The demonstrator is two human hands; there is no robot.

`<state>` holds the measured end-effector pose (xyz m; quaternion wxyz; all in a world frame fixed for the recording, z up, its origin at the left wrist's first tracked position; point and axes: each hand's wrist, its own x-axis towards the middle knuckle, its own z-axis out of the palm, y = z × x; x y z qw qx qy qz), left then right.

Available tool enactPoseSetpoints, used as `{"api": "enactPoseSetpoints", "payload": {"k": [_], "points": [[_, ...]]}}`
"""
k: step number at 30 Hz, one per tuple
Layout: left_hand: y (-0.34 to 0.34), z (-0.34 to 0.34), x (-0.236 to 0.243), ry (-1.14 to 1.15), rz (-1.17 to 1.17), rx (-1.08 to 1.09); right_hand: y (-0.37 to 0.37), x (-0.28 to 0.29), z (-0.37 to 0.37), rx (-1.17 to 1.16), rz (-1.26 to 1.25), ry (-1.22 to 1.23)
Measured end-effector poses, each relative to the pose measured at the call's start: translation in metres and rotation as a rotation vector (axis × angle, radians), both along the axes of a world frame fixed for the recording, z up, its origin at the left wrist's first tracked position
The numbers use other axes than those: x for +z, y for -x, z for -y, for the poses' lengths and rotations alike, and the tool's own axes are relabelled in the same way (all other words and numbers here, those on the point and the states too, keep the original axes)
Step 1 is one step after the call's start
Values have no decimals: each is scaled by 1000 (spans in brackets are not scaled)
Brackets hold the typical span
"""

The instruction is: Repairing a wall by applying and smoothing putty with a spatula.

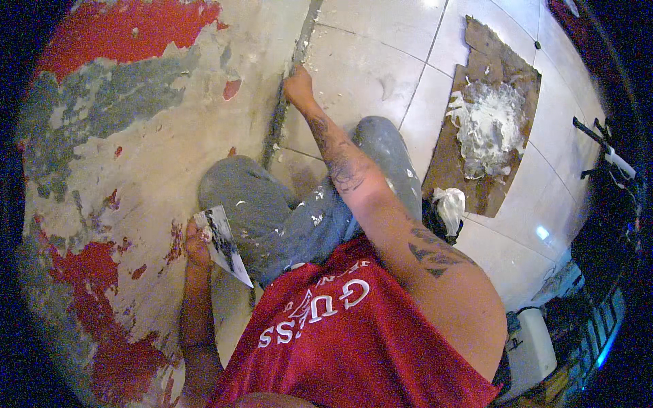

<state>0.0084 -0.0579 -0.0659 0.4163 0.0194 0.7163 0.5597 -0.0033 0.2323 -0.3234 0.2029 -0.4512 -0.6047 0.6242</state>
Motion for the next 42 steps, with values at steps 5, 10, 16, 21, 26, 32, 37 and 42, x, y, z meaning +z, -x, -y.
{"api": "enactPoseSetpoints", "payload": {"k": [5,10,16,21,26,32,37,42], "points": [[4,44,-20,-4,57,76,14,53,48,106,121,-118],[-4,4,4,17,11,174,-23,76,70,98,-144,-247],[-1,19,2,-85,257,220,-12,38,14,9,40,26],[3,47,-22,-76,219,157,14,21,-1,69,85,34],[6,54,-25,-126,302,313,26,59,29,24,133,-108],[2,24,-6,-257,390,185,-1,95,40,12,-275,-195],[2,24,-2,-231,303,51,12,24,-16,-111,61,-114],[-2,22,-9,-53,153,91,32,12,-41,13,128,-67]]}}
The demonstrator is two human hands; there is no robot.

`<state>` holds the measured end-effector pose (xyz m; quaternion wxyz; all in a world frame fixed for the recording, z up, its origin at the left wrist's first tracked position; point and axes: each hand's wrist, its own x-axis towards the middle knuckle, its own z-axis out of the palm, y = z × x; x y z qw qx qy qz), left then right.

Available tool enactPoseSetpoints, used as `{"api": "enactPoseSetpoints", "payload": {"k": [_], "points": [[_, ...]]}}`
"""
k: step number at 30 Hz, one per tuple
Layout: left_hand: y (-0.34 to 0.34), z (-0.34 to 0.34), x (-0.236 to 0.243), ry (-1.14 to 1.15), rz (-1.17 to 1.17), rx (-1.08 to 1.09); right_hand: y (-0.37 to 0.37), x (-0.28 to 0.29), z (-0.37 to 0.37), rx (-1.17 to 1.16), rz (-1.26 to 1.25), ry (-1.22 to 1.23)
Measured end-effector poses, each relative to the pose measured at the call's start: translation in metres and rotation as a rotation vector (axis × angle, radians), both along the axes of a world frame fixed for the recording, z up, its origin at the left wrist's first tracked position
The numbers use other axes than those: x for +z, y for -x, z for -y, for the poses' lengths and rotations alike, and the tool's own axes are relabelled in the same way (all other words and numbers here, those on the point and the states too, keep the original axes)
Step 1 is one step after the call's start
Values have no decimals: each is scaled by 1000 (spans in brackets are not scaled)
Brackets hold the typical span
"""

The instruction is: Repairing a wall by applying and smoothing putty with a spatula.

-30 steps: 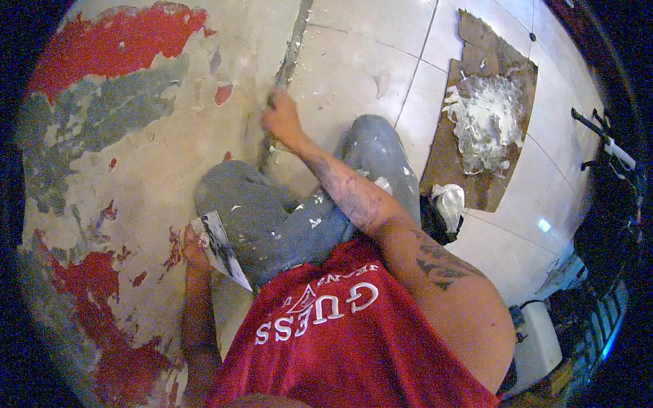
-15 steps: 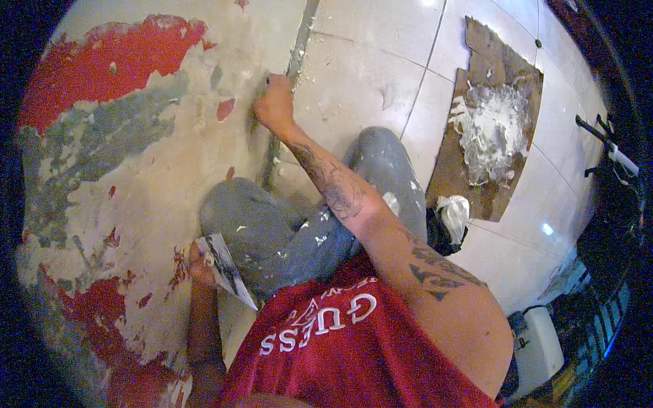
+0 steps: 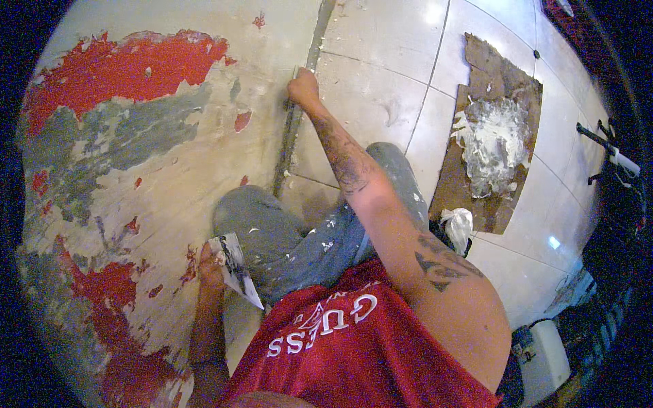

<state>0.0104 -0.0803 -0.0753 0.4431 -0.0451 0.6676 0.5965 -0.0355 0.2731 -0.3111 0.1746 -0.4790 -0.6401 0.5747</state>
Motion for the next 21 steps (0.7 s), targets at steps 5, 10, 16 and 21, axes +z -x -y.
{"api": "enactPoseSetpoints", "payload": {"k": [5,10,16,21], "points": [[4,6,-5,-75,87,65,6,63,31,51,-33,-189],[3,26,-16,-262,219,89,-15,89,51,-64,-453,-149],[0,-20,13,-54,61,121,-2,11,-22,-102,-121,46],[-1,-30,14,-28,156,135,26,-3,-43,-5,3,-158]]}}
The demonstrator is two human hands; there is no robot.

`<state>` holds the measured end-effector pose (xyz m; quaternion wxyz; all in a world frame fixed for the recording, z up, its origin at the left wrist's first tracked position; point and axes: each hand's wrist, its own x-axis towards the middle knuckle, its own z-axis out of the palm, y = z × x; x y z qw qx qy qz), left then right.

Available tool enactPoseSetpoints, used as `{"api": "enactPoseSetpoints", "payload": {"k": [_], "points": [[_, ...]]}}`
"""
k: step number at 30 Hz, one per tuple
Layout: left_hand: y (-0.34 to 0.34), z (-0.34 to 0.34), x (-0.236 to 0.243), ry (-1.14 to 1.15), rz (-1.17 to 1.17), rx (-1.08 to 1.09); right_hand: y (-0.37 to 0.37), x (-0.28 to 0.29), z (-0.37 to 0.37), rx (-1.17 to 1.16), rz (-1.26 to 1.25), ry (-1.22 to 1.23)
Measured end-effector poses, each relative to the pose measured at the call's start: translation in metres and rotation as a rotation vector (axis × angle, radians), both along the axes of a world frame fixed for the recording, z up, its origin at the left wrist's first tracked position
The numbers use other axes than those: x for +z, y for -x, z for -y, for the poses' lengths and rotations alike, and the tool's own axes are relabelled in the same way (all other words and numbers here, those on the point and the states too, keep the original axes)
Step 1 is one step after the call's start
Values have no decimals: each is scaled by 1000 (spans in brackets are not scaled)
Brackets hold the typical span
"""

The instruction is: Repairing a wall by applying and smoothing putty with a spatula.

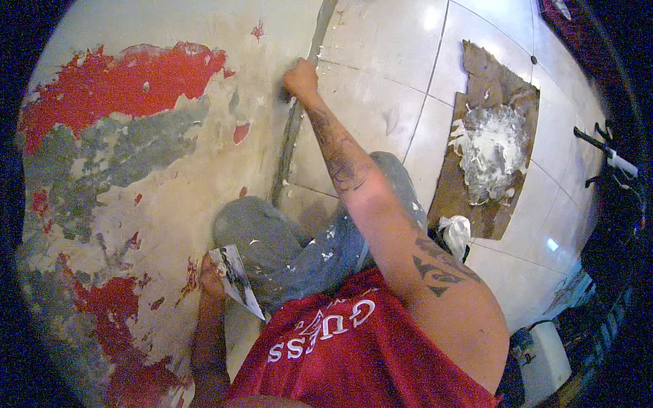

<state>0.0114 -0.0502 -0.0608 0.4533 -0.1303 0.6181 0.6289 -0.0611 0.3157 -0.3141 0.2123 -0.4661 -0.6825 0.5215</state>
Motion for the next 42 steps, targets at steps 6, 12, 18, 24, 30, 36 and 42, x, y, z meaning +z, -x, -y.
{"api": "enactPoseSetpoints", "payload": {"k": [6,12,18,24,30,36,42], "points": [[-6,20,-5,43,17,79,-21,97,31,32,-259,37],[-16,-66,-28,-67,40,192,-151,213,20,82,-965,777],[-41,-163,8,-388,-130,98,-250,296,59,35,-910,614],[-50,-176,13,-474,-123,50,-277,285,99,261,-705,47],[-60,-153,4,-494,-72,-22,-270,294,123,642,-445,-456],[-59,-151,3,-582,20,11,-268,299,136,798,-72,-904],[-61,-161,3,-545,-24,-15,-274,278,117,841,-32,-1014]]}}
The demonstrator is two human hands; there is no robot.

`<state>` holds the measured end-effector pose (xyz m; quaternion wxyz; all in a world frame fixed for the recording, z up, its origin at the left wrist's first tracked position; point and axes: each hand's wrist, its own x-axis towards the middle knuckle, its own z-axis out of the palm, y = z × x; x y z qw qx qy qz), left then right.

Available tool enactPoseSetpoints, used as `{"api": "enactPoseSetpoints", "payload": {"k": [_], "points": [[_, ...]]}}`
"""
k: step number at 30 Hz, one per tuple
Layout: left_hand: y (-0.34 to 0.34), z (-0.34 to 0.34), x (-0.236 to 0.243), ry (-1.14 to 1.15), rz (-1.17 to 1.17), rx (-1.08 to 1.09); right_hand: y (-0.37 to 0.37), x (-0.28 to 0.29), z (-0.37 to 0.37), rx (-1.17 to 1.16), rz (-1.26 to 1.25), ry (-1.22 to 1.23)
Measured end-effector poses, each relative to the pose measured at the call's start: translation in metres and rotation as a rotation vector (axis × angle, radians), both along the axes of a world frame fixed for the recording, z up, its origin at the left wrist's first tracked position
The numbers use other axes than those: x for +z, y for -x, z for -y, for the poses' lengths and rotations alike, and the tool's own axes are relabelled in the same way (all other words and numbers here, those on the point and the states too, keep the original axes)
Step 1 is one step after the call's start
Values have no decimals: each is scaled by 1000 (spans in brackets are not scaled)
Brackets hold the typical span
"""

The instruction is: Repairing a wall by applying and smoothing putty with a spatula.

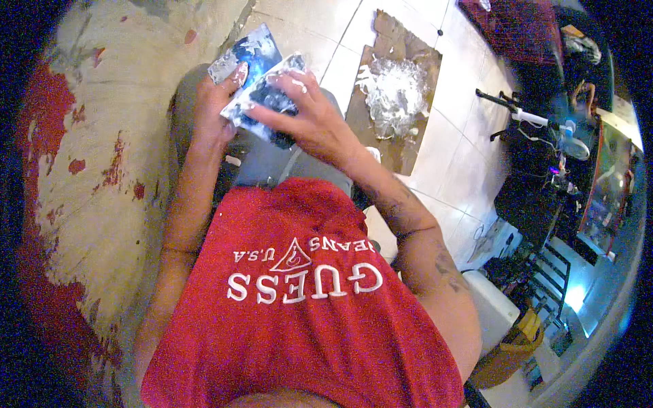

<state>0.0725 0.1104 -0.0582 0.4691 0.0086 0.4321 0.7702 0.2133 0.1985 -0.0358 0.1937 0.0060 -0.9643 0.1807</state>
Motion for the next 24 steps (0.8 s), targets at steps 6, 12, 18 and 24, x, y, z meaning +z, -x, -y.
{"api": "enactPoseSetpoints", "payload": {"k": [6,12,18,24], "points": [[18,2,-33,213,-167,-90,-53,-81,-73,-353,209,214],[-10,-51,-50,138,-40,-183,-220,-235,-144,-1173,432,453],[-40,-41,-86,467,-5,-361,-235,-261,-184,-1223,475,428],[-66,-51,-92,523,42,-401,-215,-288,-231,-1326,627,316]]}}
